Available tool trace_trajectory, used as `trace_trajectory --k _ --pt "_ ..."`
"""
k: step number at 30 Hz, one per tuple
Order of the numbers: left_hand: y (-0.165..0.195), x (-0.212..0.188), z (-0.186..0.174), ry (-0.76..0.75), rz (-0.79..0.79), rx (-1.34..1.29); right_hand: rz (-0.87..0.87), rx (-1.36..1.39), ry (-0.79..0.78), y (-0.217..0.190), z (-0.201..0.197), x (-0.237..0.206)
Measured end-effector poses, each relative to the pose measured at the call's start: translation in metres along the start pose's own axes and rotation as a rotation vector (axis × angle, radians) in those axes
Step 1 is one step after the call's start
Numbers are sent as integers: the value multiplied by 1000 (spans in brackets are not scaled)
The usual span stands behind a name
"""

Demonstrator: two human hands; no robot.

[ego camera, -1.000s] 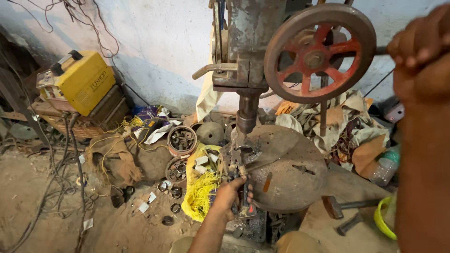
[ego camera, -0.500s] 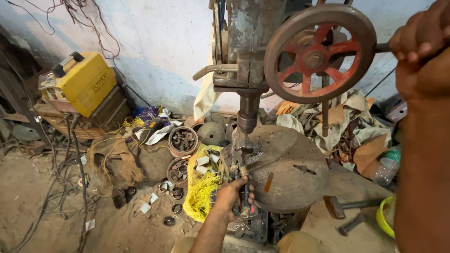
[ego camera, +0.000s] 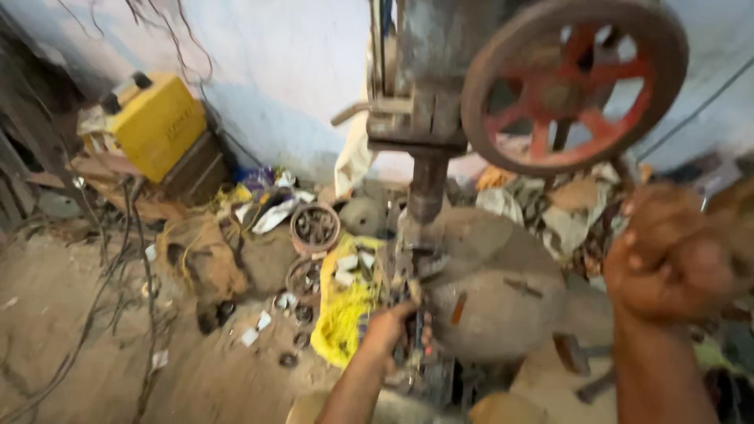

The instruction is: The person operates a manual drill press to drill a hole into a small metal ring held with pliers. They repeatedly lower the drill bit using the handwheel, then lift it to clear metal shavings from the hole.

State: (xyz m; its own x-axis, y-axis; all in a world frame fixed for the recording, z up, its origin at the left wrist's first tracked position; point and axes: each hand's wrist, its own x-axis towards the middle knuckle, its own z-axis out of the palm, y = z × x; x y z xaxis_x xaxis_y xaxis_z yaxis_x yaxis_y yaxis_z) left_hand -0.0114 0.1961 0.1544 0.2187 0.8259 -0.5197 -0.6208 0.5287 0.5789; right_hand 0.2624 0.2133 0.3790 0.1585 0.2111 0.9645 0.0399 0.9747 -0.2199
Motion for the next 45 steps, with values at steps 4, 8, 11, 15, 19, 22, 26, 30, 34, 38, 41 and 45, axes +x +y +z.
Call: trace_trajectory --k 4,8,11,15,19,22,26,30,34,38,41,45 --pt "3 6 3 -57 46 -18 60 41 -2 2 -8 3" --pt "3 2 3 -33 95 52 62 117 -30 -4 -5 5" --pt "3 0 4 -28 74 32 84 66 -41 -3 -11 3" --pt "4 0 4 -12 63 23 163 76 -97 -6 -20 7" --pt "4 2 4 -43 54 19 332 92 -371 -31 -16 48" --pt "5 2 6 -42 61 45 637 -264 -729 -55 -7 100" --pt "4 -2 5 -68 68 35 995 -1024 -1213 -55 30 127" --pt "-1 5 -2 -104 40 79 827 -1029 -1119 -54 40 104" --pt "-5 20 -10 -140 26 37 630 -717 -722 -45 22 68" --pt "-10 23 -12 -146 -5 -28 716 -819 -718 -38 9 59" --pt "-7 16 -14 -176 30 33 660 -1008 -808 -40 14 64" --pt "5 10 -15 -235 -92 12 284 -861 -881 -49 26 75"
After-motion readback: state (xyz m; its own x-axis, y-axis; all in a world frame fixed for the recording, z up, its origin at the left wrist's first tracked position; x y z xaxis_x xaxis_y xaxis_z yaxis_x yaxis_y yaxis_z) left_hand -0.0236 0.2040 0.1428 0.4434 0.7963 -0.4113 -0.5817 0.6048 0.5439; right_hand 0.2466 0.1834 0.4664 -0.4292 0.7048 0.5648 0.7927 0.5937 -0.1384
